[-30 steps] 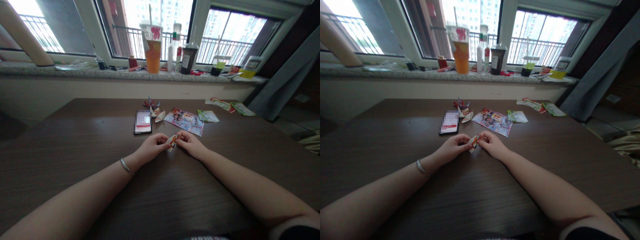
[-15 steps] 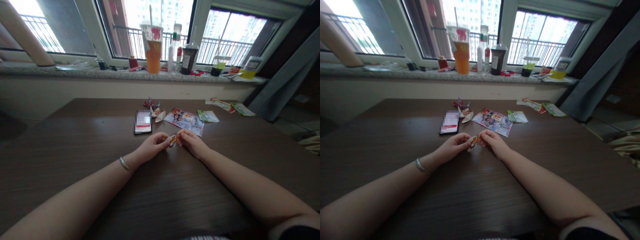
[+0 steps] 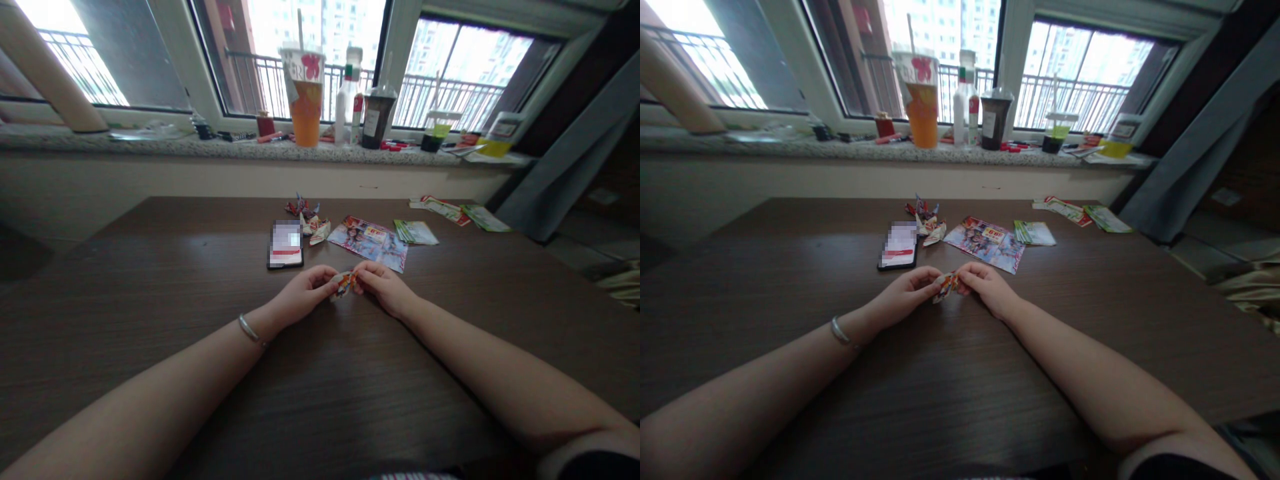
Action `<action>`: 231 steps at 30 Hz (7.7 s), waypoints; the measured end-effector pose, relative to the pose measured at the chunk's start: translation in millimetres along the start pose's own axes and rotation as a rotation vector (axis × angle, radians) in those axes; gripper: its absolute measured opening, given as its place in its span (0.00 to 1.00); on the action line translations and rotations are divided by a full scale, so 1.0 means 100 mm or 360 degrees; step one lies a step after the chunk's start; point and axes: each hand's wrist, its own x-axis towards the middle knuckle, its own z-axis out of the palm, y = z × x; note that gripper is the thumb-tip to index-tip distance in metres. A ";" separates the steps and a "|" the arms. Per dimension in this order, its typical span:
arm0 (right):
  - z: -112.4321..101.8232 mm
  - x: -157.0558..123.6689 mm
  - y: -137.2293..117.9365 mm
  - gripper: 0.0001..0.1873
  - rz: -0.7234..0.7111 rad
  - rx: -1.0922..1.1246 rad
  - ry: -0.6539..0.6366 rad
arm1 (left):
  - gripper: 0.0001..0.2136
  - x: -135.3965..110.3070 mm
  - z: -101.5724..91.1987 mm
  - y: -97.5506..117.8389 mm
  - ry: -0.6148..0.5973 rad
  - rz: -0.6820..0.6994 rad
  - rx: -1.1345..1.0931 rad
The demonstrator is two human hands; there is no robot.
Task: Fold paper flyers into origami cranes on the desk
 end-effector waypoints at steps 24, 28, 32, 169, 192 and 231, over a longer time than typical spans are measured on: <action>0.16 -0.04 -0.02 0.19 0.0182 0.0006 0.0432 | 0.07 -0.12 0.07 0.14 0.0300 0.0503 0.0874; 0.15 -0.03 0.03 0.20 0.0060 -0.0047 0.0366 | 0.10 -0.11 0.04 0.12 0.0274 0.0406 0.0845; 0.15 -0.04 0.04 0.18 -0.0051 -0.0185 0.0341 | 0.11 -0.12 0.04 0.12 0.0205 0.0357 0.0833; 0.15 -0.01 -0.02 0.17 0.0041 -0.0606 0.0456 | 0.11 0.03 0.02 -0.04 0.0325 -0.0205 -0.0625; 0.14 0.00 -0.02 0.19 0.0322 -0.0010 0.0333 | 0.17 0.03 0.01 0.02 0.0284 -0.0353 -0.0639; 0.10 0.07 0.03 0.06 0.0508 0.0903 0.0217 | 0.09 0.11 0.05 -0.04 0.0116 -0.0457 -0.1438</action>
